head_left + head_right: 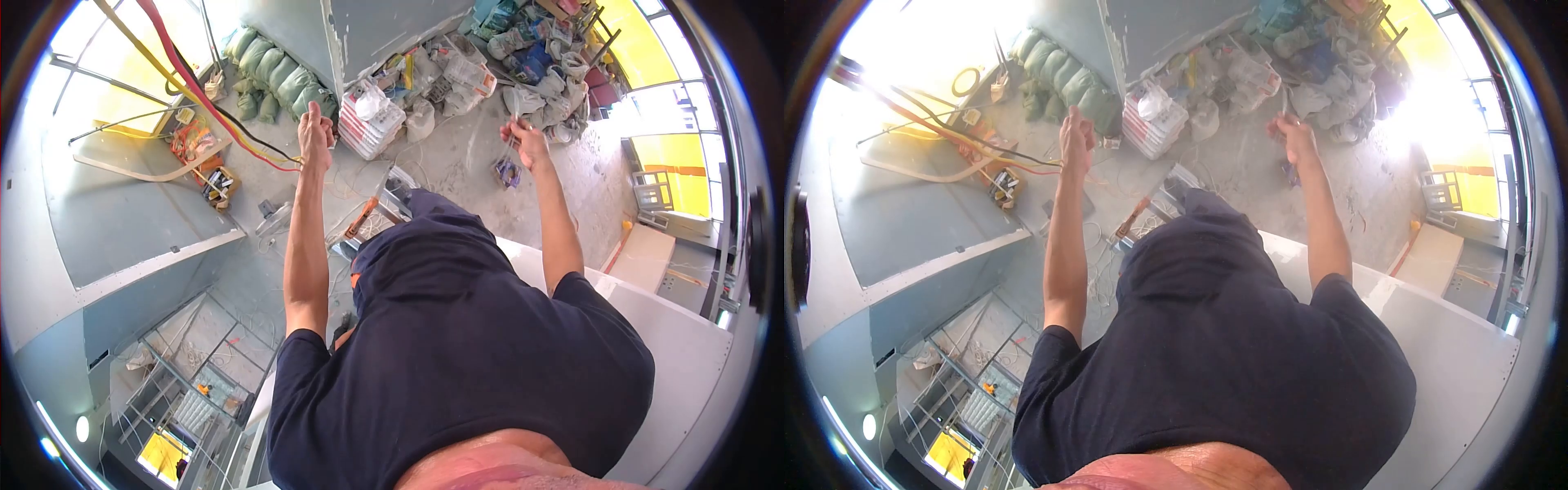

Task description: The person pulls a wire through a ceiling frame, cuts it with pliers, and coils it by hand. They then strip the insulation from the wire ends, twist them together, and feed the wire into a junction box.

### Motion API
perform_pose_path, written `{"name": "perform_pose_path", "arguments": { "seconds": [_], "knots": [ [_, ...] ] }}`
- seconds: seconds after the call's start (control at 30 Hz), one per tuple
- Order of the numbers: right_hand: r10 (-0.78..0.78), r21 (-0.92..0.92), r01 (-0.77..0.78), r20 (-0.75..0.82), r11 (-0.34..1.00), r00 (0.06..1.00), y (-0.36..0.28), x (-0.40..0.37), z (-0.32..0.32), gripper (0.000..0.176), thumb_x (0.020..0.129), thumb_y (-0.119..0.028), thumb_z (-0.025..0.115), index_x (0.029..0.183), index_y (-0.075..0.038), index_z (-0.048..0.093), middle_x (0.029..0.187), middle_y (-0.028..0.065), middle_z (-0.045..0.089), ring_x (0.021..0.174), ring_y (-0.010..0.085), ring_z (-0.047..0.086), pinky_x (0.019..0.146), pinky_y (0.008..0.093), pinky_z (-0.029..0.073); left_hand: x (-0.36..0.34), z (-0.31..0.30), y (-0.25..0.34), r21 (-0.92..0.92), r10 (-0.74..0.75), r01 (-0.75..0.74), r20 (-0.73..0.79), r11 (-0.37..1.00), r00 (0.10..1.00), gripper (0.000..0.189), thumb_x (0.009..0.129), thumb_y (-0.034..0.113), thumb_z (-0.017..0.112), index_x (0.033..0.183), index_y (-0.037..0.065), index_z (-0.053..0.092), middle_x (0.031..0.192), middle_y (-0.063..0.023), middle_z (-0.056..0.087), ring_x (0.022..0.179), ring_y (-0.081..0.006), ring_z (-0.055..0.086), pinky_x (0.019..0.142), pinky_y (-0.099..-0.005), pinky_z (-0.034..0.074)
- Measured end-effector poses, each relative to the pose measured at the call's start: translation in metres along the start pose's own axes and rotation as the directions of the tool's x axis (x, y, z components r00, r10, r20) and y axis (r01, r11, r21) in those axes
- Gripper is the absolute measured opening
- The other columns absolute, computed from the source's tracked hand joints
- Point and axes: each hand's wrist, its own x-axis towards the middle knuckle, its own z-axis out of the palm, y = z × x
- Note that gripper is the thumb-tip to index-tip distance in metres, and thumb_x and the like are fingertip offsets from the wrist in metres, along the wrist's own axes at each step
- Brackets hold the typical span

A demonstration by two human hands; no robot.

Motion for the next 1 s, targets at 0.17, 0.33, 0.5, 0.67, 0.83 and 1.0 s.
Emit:
{"name": "perform_pose_path", "arguments": {
  "seconds": [0.17, 0.33, 0.5, 0.67, 0.83, 1.0],
  "knots": [
    [0.095, 0.024, -0.092, -0.188, 0.995, 0.978, 0.060, 0.023, -0.081, 0.013, 0.098, -0.009, 0.058, 0.109, -0.002, 0.060, 0.099, 0.0078, 0.065, 0.092, 0.0213, 0.067, 0.082, 0.0349, 0.060, 0.002, -0.017, -0.005, -0.051, -0.044, 0.043, -0.015, 0.998, 0.999, 0.037, 0.103, 0.045, 0.047, 0.084, 0.013, 0.046, 0.064, 0.0020, 0.044, 0.044, -0.0062, 0.031, 0.038, -0.0247, 0.023],
    [0.196, 0.011, -0.208, -0.389, 0.978, 0.900, 0.071, 0.034, -0.112, 0.009, 0.097, -0.006, 0.059, 0.104, -0.001, 0.060, 0.097, 0.0098, 0.066, 0.088, 0.0220, 0.068, 0.076, 0.0332, 0.060, 0.000, -0.024, -0.005, -0.051, -0.075, 0.073, -0.040, 0.996, 0.996, 0.035, 0.105, 0.043, 0.044, 0.086, 0.014, 0.048, 0.063, 0.0025, 0.044, 0.044, -0.0062, 0.031, 0.038, -0.0238, 0.023],
    [0.024, -0.175, -0.081, -0.305, 0.981, 0.952, 0.066, 0.113, -0.099, 0.019, 0.093, -0.002, 0.060, 0.111, 0.002, 0.061, 0.097, 0.0130, 0.068, 0.089, 0.0210, 0.069, 0.070, 0.0327, 0.059, 0.000, -0.024, 0.003, -0.060, -0.085, 0.080, -0.085, 0.995, 0.993, 0.035, 0.105, 0.043, 0.043, 0.087, 0.015, 0.049, 0.062, 0.0035, 0.043, 0.044, -0.0057, 0.030, 0.038, -0.0233, 0.022],
    [-0.568, -0.869, 0.377, 0.142, 0.321, 0.811, 0.067, 0.258, -0.015, 0.040, 0.089, -0.007, 0.063, 0.126, 0.006, 0.057, 0.105, 0.0156, 0.071, 0.101, 0.0294, 0.068, 0.089, 0.0382, 0.055, 0.000, -0.021, 0.014, -0.123, -0.069, 0.060, -0.072, 0.991, 0.995, 0.035, 0.105, 0.044, 0.044, 0.088, 0.014, 0.050, 0.061, 0.0046, 0.041, 0.045, -0.0051, 0.030, 0.038, -0.0229, 0.022],
    [-0.701, -0.845, 0.534, 0.399, -0.031, 0.592, 0.005, 0.119, 0.189, 0.060, 0.085, -0.010, 0.067, 0.140, 0.002, 0.045, 0.141, 0.0224, 0.046, 0.132, 0.0346, 0.044, 0.110, 0.0406, 0.036, -0.002, -0.019, 0.024, -0.050, -0.112, 0.107, -0.112, 0.993, 0.987, 0.036, 0.105, 0.046, 0.044, 0.089, 0.014, 0.051, 0.061, 0.0061, 0.040, 0.046, -0.0038, 0.031, 0.039, -0.0220, 0.021],
    [-0.530, -0.230, 0.969, 0.812, 0.091, 0.243, -0.005, -0.100, 0.236, 0.054, 0.085, -0.001, 0.060, 0.139, -0.007, 0.051, 0.142, 0.0186, 0.048, 0.133, 0.0353, 0.044, 0.113, 0.0472, 0.033, 0.005, -0.024, 0.021, -0.017, -0.106, 0.105, -0.108, 0.994, 0.988, 0.037, 0.104, 0.048, 0.044, 0.090, 0.014, 0.052, 0.061, 0.0063, 0.040, 0.046, -0.0038, 0.030, 0.039, -0.0223, 0.021]
  ]
}}
